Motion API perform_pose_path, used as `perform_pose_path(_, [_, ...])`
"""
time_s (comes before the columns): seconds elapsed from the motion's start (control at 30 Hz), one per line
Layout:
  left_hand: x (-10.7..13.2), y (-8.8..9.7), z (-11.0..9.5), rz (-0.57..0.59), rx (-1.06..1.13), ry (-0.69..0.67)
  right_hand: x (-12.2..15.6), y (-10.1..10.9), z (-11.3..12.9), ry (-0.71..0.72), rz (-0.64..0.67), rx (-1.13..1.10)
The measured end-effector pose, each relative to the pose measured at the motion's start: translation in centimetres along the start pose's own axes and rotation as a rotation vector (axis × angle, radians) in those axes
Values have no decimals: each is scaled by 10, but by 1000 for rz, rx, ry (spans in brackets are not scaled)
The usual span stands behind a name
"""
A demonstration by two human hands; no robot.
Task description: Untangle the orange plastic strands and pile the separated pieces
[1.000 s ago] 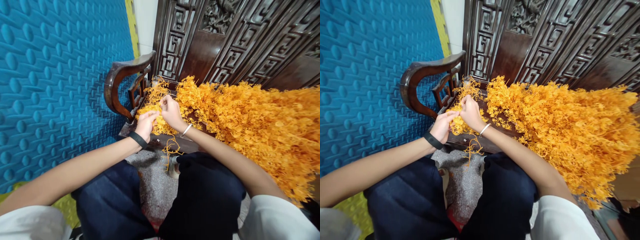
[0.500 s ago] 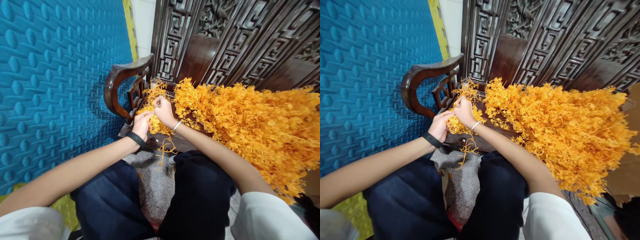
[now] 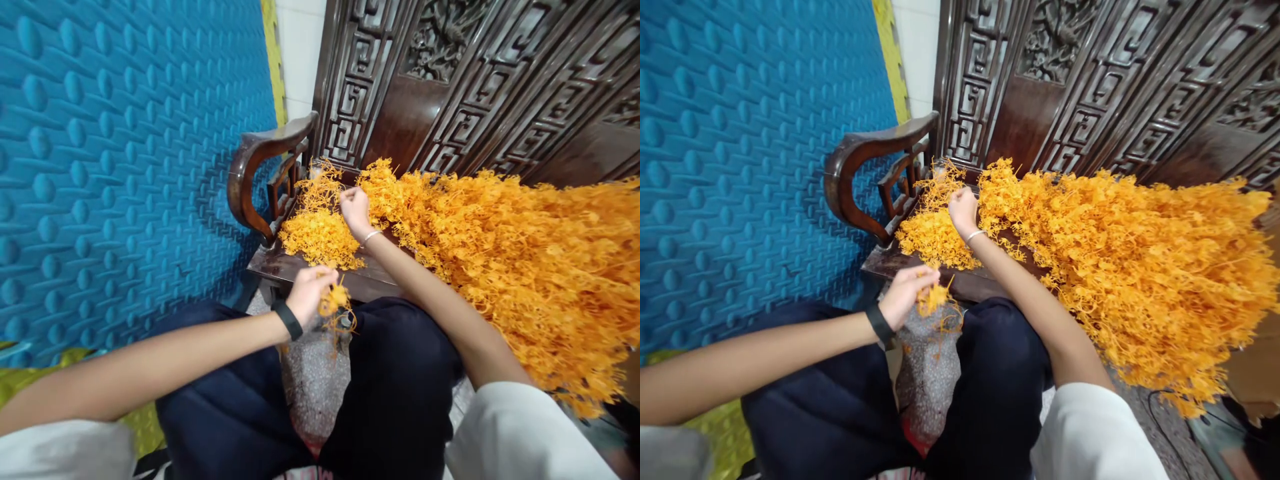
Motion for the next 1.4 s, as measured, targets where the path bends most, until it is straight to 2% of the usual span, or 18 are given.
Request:
perform_pose_path(0.07, [1, 12, -3, -82, -10, -42, 2, 5, -24, -55, 127, 15])
perform_pose_path(0.27, [3, 36, -5, 29, -193, 37, 17, 45, -69, -89, 306, 76])
perform_pose_path(0.37, [6, 49, -2, 29, -257, 43, 22, 59, -90, -97, 377, 172])
perform_pose_path(0.5, [5, 55, -1, 37, -306, 49, 35, 62, -111, -95, 505, 335])
perform_pose_path(0.6, [5, 49, -3, 85, -319, 61, 43, 59, -113, -60, 593, 438])
perform_pose_path(0.73, [5, 39, -15, 129, -289, -1, 45, 52, -106, -6, 662, 558])
perform_pose_path(0.87, [0, 43, -34, 24, -191, -67, 49, 45, -101, 49, 714, 667])
perform_pose_path(1.03, [-4, 45, -54, -28, -117, -146, 54, 48, -86, 93, 664, 793])
perform_pose_path(1.1, [-5, 46, -60, -47, -111, -186, 59, 47, -70, 55, 702, 683])
perform_pose_path(1.2, [-8, 49, -67, -92, -115, -263, 77, 41, -26, -1, 840, 135])
perform_pose_path(1.27, [-10, 50, -69, -103, -123, -292, 89, 43, 11, 96, 842, -131])
perform_pose_path(1.33, [-11, 49, -69, -101, -129, -296, 101, 45, 40, 223, 812, -195])
perform_pose_path(1.4, [-9, 47, -69, -91, -140, -288, 111, 45, 56, 312, 774, -152])
Point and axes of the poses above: each hand's wrist, its own x-axis away from the middle knuckle, its own y-axis out of the back of the hand, z = x × y, the point moved 6 cm from there along -x, towards the middle knuckle, and after that the axes turned 1 degree about x, right-handed, at the moved point
